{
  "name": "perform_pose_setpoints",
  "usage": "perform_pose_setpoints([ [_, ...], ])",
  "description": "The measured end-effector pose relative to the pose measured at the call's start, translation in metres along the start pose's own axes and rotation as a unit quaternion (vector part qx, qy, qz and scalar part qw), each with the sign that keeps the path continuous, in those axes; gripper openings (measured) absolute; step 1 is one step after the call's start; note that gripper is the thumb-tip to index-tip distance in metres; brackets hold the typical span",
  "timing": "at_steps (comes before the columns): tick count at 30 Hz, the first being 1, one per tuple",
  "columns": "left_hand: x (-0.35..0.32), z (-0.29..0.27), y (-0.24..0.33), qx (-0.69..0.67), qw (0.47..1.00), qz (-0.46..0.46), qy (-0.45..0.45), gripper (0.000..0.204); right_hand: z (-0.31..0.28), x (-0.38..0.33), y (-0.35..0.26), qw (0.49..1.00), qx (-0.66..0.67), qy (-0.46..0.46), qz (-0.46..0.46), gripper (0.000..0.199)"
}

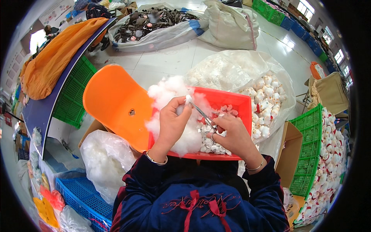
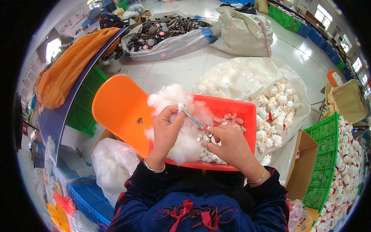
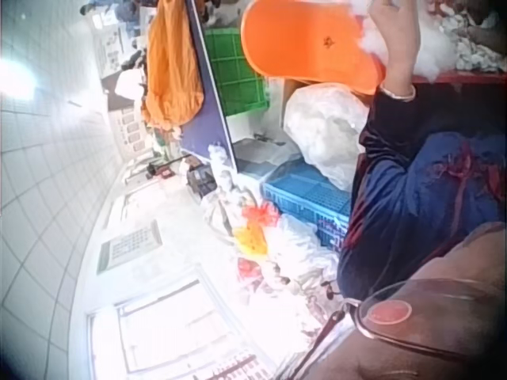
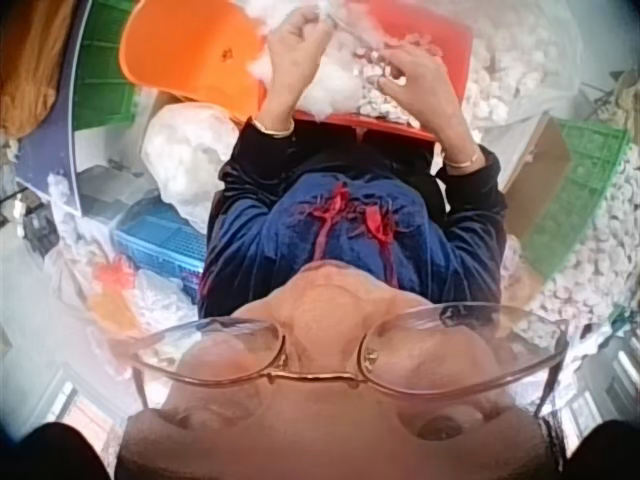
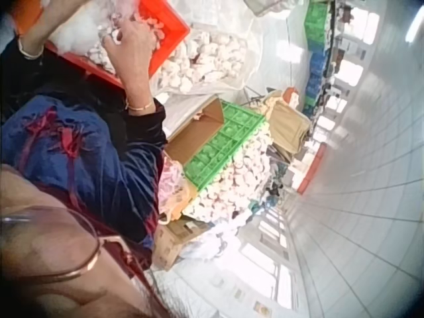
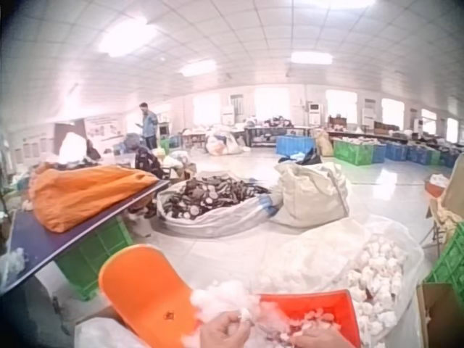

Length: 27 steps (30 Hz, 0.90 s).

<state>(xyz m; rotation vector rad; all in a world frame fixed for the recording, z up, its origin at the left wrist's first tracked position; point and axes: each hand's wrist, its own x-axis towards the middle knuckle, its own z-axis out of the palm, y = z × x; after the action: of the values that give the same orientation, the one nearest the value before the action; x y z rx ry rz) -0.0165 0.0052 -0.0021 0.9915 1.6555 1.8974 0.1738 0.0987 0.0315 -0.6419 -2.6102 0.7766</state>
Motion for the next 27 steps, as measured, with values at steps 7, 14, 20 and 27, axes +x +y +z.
perform_pose_setpoints([
  [7,-0.002,-0.002,-0.004,0.120,0.989,0.088,0.013,0.020,-0.017,0.002,-0.009,0.990,0.085,-0.086,0.067,0.028],
  [14,-0.011,0.007,-0.012,0.079,0.996,-0.001,0.032,0.018,0.013,0.001,-0.020,0.984,0.158,-0.038,0.076,0.027],
  [20,0.001,0.000,-0.030,0.046,0.993,0.027,-0.109,0.029,0.014,-0.008,0.013,0.997,0.071,-0.004,0.029,0.028],
  [27,0.005,-0.018,-0.025,0.034,0.991,-0.046,-0.118,0.028,0.006,-0.008,0.013,0.996,-0.068,0.022,-0.058,0.031],
])
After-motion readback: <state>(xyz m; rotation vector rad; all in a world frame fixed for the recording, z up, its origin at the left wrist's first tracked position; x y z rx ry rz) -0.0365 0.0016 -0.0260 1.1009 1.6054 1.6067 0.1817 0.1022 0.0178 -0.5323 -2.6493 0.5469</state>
